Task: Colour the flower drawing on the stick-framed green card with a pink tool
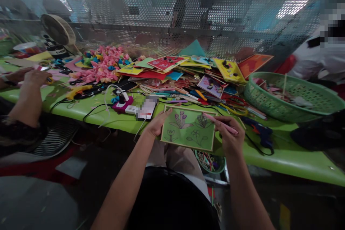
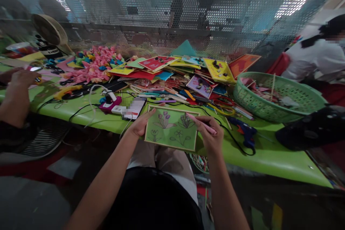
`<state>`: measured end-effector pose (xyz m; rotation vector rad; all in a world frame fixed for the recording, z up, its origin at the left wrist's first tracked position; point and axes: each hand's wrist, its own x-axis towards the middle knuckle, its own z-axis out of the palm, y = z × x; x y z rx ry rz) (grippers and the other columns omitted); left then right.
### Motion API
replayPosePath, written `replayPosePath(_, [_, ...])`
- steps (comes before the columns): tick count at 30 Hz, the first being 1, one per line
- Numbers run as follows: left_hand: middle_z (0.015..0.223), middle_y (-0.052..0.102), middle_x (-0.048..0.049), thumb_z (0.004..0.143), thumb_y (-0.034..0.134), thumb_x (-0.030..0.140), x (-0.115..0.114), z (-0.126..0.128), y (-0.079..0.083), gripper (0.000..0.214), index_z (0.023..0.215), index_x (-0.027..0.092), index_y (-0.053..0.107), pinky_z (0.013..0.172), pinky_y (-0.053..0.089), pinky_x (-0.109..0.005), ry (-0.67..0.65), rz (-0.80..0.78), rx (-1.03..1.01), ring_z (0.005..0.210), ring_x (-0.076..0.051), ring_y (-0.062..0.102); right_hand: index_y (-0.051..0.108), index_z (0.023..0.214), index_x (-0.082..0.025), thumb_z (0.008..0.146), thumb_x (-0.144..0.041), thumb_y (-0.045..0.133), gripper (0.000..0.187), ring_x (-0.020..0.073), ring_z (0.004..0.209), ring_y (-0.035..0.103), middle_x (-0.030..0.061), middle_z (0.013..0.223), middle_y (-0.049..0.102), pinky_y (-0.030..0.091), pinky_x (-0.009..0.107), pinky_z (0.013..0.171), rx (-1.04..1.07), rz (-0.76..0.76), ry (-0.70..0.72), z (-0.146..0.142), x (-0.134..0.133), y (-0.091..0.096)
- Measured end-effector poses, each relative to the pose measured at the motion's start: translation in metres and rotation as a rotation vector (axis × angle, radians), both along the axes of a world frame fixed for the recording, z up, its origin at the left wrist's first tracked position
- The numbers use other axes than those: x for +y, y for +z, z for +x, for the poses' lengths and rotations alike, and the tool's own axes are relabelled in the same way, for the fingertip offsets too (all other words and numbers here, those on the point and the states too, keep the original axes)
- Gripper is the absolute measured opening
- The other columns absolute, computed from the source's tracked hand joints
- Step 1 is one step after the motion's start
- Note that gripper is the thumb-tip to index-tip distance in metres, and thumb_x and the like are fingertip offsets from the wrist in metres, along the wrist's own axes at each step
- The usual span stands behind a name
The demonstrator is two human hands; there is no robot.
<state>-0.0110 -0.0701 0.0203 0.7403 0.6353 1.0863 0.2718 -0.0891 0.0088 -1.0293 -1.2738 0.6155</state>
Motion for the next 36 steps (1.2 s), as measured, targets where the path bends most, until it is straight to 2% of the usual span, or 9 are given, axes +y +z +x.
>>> replayPosePath(8, [0.124, 0.080, -0.0116, 0.094, 0.076, 0.037, 0.0008, 0.0001, -0.0005, 0.048, 0.140, 0.022, 0.071, 0.106, 0.058, -0.046, -0.005, -0.005, -0.021, 0.120, -0.031, 0.074, 0.080, 0.091, -0.022, 0.080, -0.040, 0.086, 0.021, 0.0179, 0.068, 0.067, 0.0024, 0.082, 0.076, 0.053, 0.030, 0.061, 0.003, -0.003, -0.021, 0.0013, -0.0016, -0.0010])
replayPosePath(20, [0.129, 0.078, -0.0126, 0.093, 0.077, 0.038, 0.0006, 0.0002, -0.0006, 0.050, 0.140, 0.021, 0.071, 0.111, 0.054, -0.049, -0.023, 0.006, -0.041, 0.126, -0.034, 0.071, 0.079, 0.087, -0.023, 0.079, -0.040, 0.084, 0.019, 0.0173, 0.064, 0.065, 0.0019, 0.079, 0.076, 0.051, 0.030, 0.058, -0.027, -0.013, 0.007, 0.0019, 0.0002, -0.0002])
replayPosePath(36, [0.128, 0.078, -0.0141, 0.094, 0.077, 0.037, 0.0007, 0.0013, 0.0003, 0.055, 0.144, 0.019, 0.068, 0.107, 0.058, -0.048, 0.001, -0.023, -0.018, 0.120, -0.032, 0.074, 0.081, 0.090, -0.024, 0.081, -0.039, 0.084, 0.018, 0.0182, 0.069, 0.066, 0.0021, 0.082, 0.077, 0.052, 0.030, 0.061, -0.027, -0.018, 0.002, 0.0018, -0.0002, -0.0009])
